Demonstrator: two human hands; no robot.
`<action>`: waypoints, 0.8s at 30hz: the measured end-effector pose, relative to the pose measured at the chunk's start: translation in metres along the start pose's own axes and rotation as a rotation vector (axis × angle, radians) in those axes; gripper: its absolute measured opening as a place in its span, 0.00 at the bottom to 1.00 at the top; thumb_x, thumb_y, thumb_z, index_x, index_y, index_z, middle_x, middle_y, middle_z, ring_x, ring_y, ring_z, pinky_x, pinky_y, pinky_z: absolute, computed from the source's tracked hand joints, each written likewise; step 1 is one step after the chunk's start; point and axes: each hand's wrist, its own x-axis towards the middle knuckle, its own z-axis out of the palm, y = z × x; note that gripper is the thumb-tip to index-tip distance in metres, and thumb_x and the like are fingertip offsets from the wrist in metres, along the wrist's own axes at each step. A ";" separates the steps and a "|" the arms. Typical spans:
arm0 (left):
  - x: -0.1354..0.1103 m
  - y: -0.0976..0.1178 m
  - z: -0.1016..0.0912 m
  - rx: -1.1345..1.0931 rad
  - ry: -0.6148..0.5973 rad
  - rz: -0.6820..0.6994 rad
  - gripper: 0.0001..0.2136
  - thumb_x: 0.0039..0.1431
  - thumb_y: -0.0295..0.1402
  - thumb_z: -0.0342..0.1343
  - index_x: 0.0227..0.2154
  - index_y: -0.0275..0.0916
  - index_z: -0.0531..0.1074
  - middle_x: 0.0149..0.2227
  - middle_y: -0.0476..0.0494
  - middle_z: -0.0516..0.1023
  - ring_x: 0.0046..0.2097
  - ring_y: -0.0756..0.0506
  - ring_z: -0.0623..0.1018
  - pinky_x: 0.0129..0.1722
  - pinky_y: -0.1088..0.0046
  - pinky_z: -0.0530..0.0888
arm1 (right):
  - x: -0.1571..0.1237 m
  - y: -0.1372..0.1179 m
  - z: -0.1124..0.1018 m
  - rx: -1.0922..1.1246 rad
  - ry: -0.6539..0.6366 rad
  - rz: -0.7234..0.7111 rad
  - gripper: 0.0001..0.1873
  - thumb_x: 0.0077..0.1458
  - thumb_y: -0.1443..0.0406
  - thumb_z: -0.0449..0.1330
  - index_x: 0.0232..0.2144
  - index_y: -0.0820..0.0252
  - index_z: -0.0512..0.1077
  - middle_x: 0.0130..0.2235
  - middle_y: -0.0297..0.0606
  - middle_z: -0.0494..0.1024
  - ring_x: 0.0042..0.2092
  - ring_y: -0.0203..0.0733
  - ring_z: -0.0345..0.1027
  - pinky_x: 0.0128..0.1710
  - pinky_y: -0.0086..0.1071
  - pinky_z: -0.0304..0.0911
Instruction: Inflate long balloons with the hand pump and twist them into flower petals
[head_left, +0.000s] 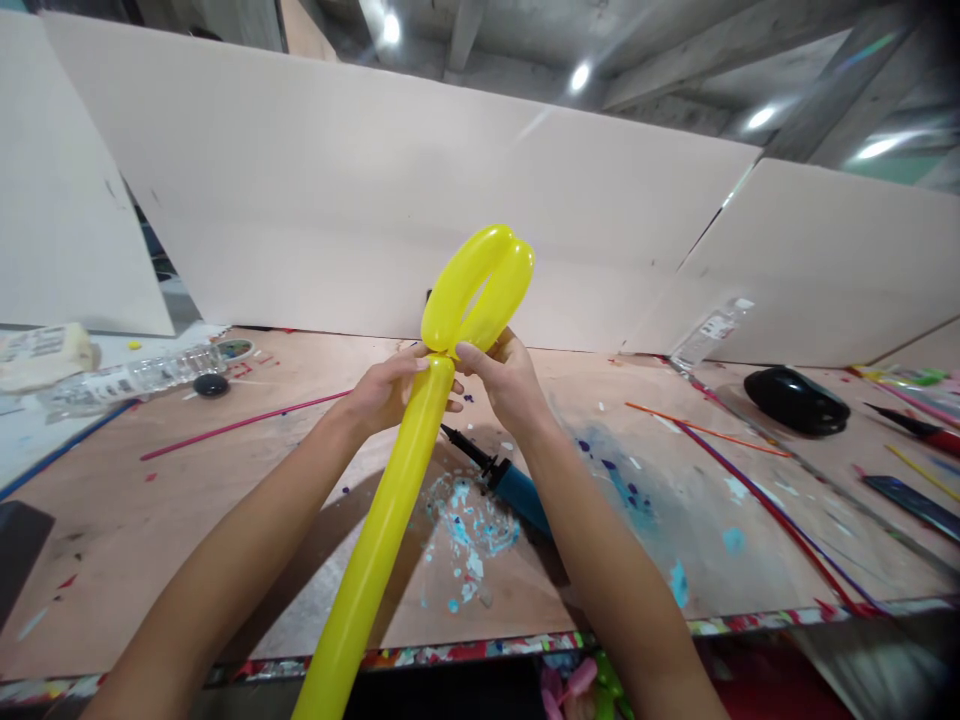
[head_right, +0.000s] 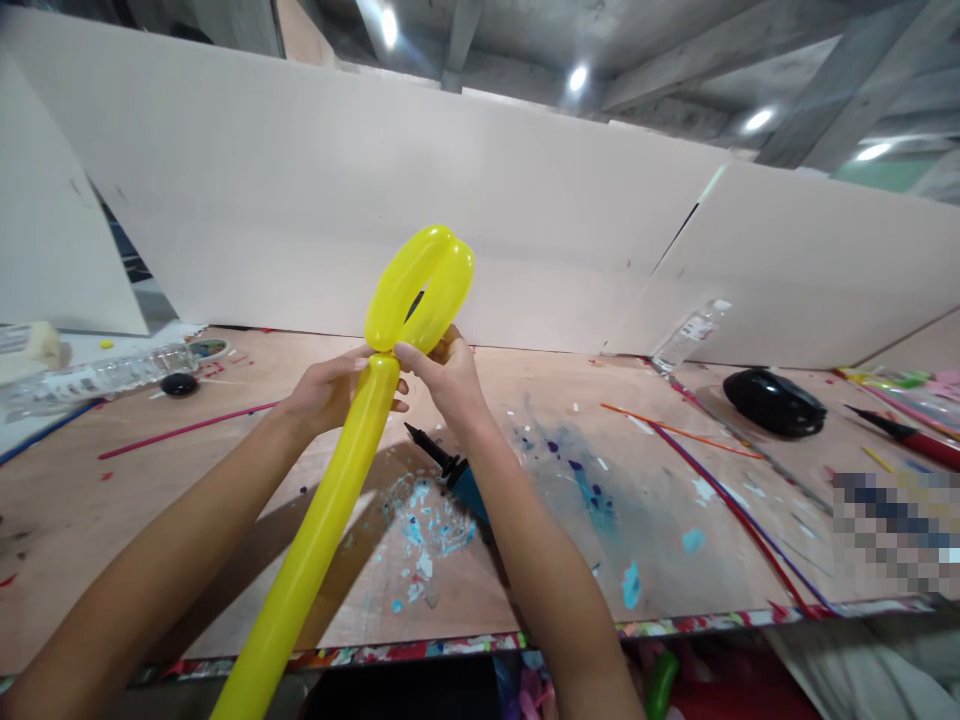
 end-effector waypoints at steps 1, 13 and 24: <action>-0.001 0.000 -0.001 0.002 -0.017 -0.012 0.17 0.49 0.32 0.58 0.44 0.38 0.70 0.42 0.38 0.75 0.38 0.42 0.77 0.41 0.56 0.75 | 0.001 0.001 -0.001 0.000 -0.001 -0.003 0.22 0.46 0.57 0.65 0.41 0.57 0.65 0.39 0.37 0.74 0.36 0.36 0.69 0.35 0.30 0.66; 0.000 0.017 0.004 0.065 0.332 0.450 0.16 0.50 0.37 0.63 0.41 0.42 0.69 0.44 0.47 0.74 0.42 0.48 0.76 0.42 0.71 0.75 | -0.015 0.000 0.022 -0.047 -0.298 0.218 0.31 0.45 0.58 0.66 0.49 0.56 0.60 0.45 0.39 0.72 0.40 0.39 0.69 0.37 0.33 0.68; -0.014 0.012 0.009 -0.091 0.023 0.133 0.15 0.42 0.32 0.65 0.32 0.39 0.66 0.27 0.52 0.67 0.30 0.51 0.73 0.33 0.73 0.74 | -0.060 -0.014 0.039 0.297 -0.507 0.637 0.20 0.52 0.47 0.52 0.30 0.58 0.67 0.23 0.32 0.67 0.21 0.34 0.58 0.22 0.31 0.60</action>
